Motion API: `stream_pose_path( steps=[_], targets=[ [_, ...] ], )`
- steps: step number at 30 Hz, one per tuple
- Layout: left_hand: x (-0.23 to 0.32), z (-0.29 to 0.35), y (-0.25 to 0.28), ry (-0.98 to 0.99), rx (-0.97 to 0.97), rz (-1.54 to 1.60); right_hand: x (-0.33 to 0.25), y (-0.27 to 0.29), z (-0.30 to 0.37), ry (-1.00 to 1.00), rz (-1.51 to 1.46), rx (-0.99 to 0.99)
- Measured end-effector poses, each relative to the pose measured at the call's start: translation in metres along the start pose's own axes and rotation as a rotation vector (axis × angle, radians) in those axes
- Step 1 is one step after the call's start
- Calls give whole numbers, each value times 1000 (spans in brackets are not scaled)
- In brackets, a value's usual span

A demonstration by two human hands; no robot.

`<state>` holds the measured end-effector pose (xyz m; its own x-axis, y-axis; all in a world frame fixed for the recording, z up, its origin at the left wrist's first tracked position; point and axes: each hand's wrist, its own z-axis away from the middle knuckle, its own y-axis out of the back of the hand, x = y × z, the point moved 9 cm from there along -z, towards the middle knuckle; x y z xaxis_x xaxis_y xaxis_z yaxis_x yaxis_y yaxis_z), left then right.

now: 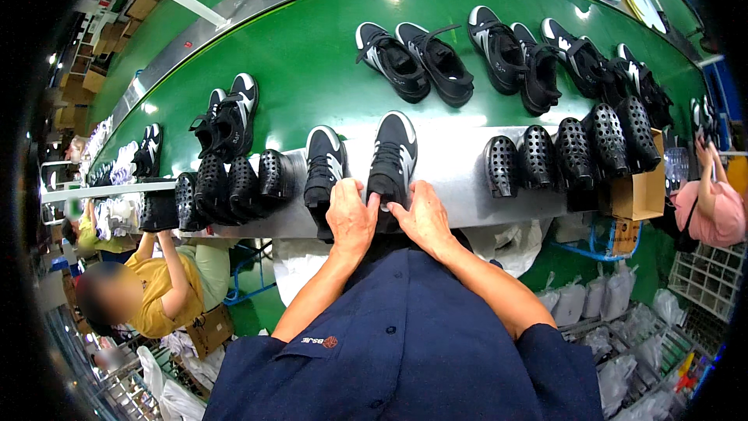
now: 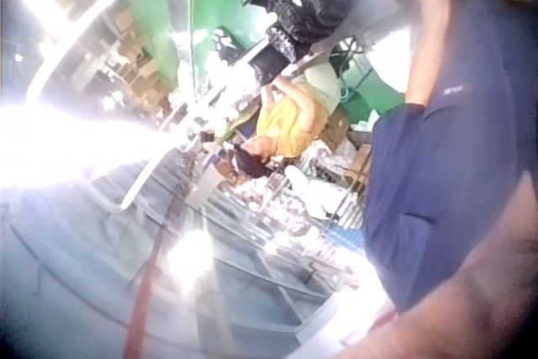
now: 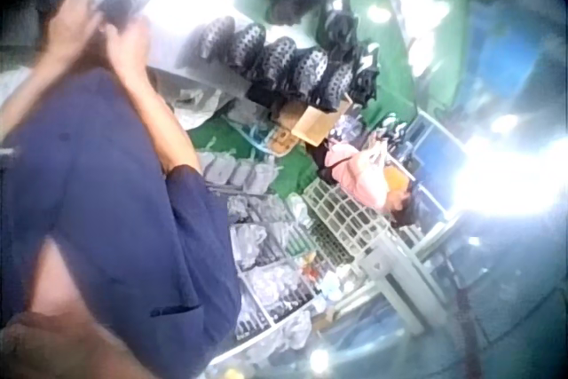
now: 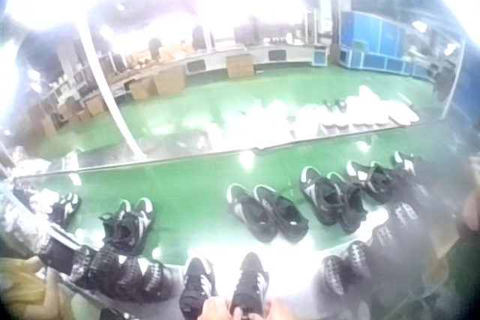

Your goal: The person attaches velcro straps to black and white sneakers and places insoles inside them before setting them on a metal workbench at a shoe manufacturing line.

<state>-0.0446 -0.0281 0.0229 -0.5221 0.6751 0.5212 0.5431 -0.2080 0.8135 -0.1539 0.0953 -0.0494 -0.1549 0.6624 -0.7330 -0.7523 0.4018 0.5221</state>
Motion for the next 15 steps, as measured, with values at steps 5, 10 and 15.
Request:
stream_pose_path(
  steps=[5,10,15],
  targets=[
    [-6,-5,-11,-181,-73,123,-10,-18,-15,120,164,14],
    [-4,3,-16,-251,-91,84,-14,-26,-11,185,272,78],
    [-4,-7,-6,-222,-133,46,-23,-25,-6,223,424,91]
  ],
)
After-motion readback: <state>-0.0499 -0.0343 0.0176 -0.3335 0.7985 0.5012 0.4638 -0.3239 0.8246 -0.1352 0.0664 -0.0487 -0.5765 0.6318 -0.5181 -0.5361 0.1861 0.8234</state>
